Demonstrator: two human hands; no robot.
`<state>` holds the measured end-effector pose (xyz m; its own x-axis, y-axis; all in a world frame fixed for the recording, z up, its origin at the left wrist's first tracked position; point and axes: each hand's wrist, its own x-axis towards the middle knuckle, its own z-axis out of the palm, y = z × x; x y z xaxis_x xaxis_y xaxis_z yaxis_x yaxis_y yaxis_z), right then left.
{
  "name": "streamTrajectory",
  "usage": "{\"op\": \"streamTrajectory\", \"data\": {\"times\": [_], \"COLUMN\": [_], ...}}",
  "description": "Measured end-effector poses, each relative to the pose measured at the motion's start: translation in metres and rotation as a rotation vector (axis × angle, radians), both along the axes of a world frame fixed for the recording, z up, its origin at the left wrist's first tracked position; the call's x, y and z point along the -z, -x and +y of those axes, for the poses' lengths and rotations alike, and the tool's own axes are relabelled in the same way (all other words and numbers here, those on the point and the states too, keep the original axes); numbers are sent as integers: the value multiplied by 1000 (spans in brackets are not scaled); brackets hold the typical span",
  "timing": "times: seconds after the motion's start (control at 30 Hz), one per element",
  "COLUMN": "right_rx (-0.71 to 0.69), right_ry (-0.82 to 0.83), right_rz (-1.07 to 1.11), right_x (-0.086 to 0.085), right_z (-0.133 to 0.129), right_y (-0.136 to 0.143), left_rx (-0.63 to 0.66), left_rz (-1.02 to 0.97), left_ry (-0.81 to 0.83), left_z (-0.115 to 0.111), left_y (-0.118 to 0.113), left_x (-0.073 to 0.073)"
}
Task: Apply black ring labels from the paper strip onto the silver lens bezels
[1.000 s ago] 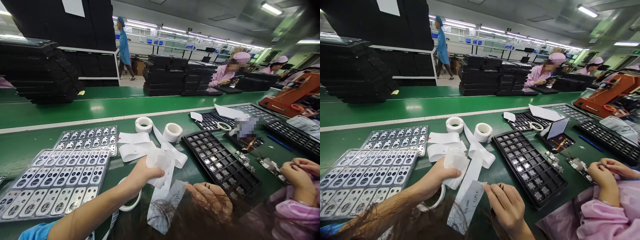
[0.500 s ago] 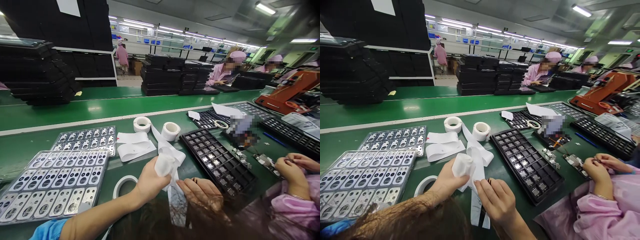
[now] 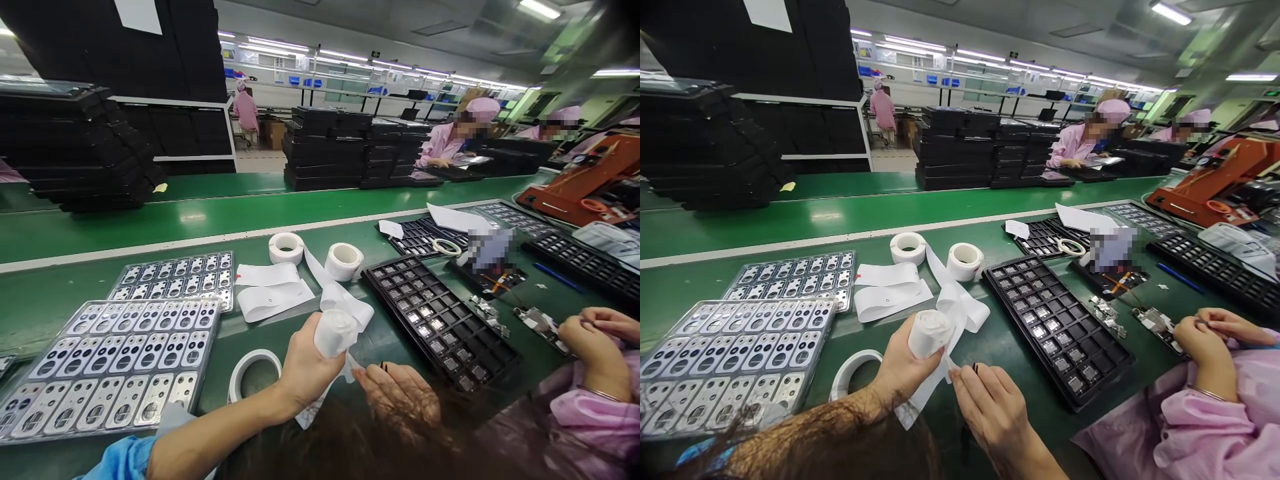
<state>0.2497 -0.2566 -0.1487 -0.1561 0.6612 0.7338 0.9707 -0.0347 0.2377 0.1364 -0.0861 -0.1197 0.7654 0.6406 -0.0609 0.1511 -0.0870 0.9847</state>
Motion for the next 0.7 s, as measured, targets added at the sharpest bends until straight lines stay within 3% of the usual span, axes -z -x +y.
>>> {"op": "streamTrajectory", "data": {"times": [0.17,0.33,0.43,0.53,0.7], "right_rx": [2,39,46,72,109], "right_ry": [-79,149,224,176,44], "right_rz": [609,1526,1898,2050,1942], "right_x": [14,-1,-5,-1,2], "right_z": [5,17,22,23,14], "right_y": [4,2,0,-2,-8], "left_rx": [16,112,112,76,31], "left_rz": [-28,-9,8,-5,-36], "left_ry": [-18,-72,-84,-47,38], "left_z": [1,12,18,23,32], "left_y": [-2,-5,-5,-7,-8], "left_x": [3,-7,-14,-13,-6]}}
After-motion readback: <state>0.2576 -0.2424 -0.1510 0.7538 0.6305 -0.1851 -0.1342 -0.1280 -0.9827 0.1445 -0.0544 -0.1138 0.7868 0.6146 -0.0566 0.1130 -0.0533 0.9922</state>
